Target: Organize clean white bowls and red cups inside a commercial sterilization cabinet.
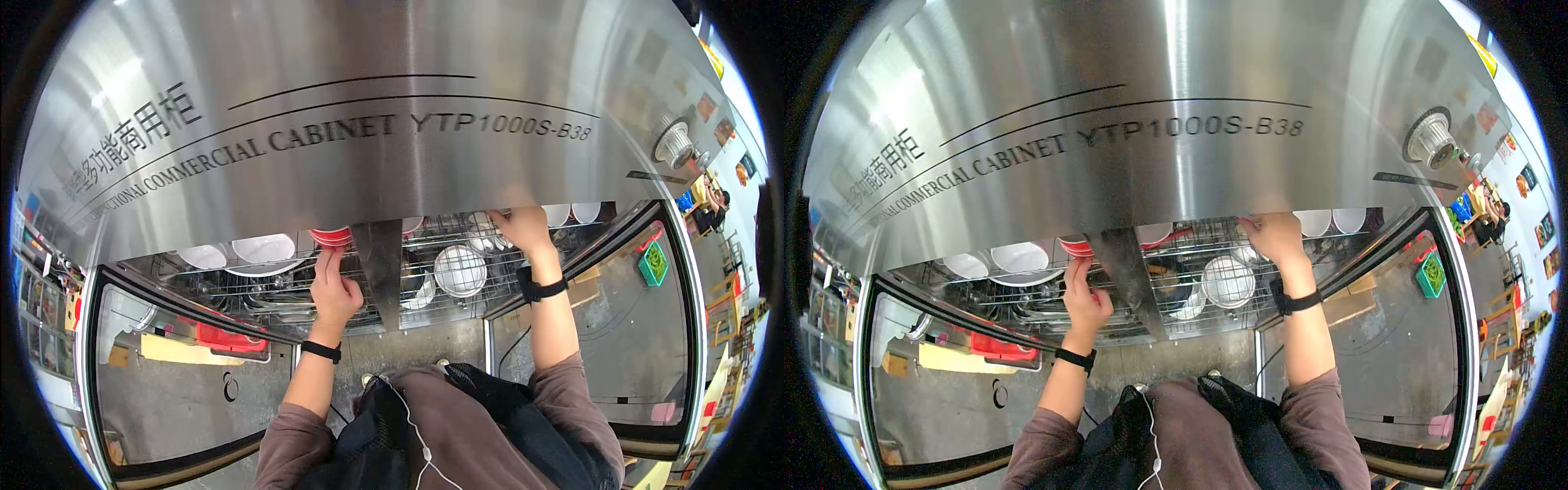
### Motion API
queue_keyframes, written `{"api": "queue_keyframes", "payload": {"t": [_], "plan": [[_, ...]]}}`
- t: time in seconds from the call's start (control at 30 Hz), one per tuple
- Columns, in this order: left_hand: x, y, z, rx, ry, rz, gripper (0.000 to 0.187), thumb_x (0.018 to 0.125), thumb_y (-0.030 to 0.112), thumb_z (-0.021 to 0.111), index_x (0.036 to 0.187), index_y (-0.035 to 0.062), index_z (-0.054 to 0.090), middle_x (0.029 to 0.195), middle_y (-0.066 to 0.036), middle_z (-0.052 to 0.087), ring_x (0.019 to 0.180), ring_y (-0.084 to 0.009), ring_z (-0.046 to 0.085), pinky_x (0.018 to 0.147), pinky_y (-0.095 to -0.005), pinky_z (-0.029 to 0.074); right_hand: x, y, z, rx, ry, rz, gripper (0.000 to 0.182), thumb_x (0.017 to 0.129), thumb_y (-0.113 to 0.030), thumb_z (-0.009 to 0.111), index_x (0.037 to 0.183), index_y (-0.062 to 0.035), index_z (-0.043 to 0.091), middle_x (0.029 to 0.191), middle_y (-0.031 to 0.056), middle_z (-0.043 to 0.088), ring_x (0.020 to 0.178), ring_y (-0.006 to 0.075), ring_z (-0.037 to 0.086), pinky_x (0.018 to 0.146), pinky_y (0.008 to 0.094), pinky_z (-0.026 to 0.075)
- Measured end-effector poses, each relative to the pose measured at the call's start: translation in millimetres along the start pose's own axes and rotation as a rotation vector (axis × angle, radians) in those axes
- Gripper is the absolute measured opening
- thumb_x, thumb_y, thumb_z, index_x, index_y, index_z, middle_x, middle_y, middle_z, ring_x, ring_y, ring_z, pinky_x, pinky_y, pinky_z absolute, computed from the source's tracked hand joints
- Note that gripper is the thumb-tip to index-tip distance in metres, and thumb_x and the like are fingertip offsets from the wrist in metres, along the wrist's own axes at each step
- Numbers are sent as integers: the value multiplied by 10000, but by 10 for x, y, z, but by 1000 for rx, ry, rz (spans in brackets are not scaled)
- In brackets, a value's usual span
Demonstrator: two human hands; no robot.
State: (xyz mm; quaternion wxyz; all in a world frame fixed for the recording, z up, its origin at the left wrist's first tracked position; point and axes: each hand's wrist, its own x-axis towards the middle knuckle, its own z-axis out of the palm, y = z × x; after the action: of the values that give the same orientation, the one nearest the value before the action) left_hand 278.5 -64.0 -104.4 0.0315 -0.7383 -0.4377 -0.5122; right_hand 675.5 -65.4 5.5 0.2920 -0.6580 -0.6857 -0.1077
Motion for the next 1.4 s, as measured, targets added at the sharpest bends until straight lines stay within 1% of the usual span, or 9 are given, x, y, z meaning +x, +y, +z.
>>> {"api": "queue_keyframes", "payload": {"t": [0.2,0.3,0.5,0.87,1.03,1.2,1.3,1.33,1.4], "plan": [[7,-76,6,-82,-22,67,702,723,-65,566,1424,-28,534,1414,-261,553,1260,-470,586,965,-475,562,-59,-634,-260,149,44,-40,194,857,-234,790,1002,-109,822,986,135,783,951,382,722,855,457,576],[4,-92,16,-120,-17,76,694,723,-68,562,1416,-29,542,1409,-260,559,1263,-469,587,970,-469,562,6,-1179,-152,437,-207,-28,176,878,-168,764,1031,-99,815,1055,142,782,990,376,725,900,450,569],[33,-68,-95,-132,-67,66,704,733,-47,559,1435,-13,542,1429,-261,549,1269,-448,594,971,-469,568,288,-1573,96,195,-575,-43,205,887,-158,743,1077,-122,811,1085,148,772,1004,383,724,917,460,564],[-15,-40,-34,-99,-35,27,708,739,-60,541,1445,-11,527,1432,-268,540,1261,-466,578,972,-474,546,11,-1178,-204,227,-35,-385,175,881,-180,747,1018,-74,765,1009,140,756,951,355,703,799,462,567],[3,2,34,-73,5,5,694,735,-77,545,1426,-12,535,1415,-271,545,1269,-475,560,973,-474,526,-184,-647,-441,128,143,-271,125,828,-113,763,929,-47,728,920,114,717,890,334,690,758,432,567],[-3,3,176,36,120,72,687,753,-113,516,1434,-25,504,1426,-248,513,779,-269,565,636,-322,462,-229,-179,-448,105,100,-175,106,822,-102,753,907,-46,725,893,108,714,864,337,684,759,446,565],[-9,82,207,16,145,-11,688,748,-108,526,1432,-36,501,1419,-250,512,755,-260,548,624,-325,446,-222,-1,-377,111,-1,-175,130,852,-134,753,963,-68,761,904,111,745,871,349,698,772,447,564],[-54,110,215,15,97,-130,652,748,-86,524,1398,-38,518,1413,-266,530,1153,-411,595,741,-366,515,-215,53,-343,107,-38,-186,148,868,-151,754,995,-80,779,911,113,760,873,353,706,776,445,564],[-51,135,227,40,106,-126,654,747,-85,523,1400,-37,515,1406,-265,533,1163,-418,593,749,-373,522,-205,96,-287,137,-42,-210,150,895,-185,746,982,-68,780,894,116,761,862,365,704,793,465,555]]}}
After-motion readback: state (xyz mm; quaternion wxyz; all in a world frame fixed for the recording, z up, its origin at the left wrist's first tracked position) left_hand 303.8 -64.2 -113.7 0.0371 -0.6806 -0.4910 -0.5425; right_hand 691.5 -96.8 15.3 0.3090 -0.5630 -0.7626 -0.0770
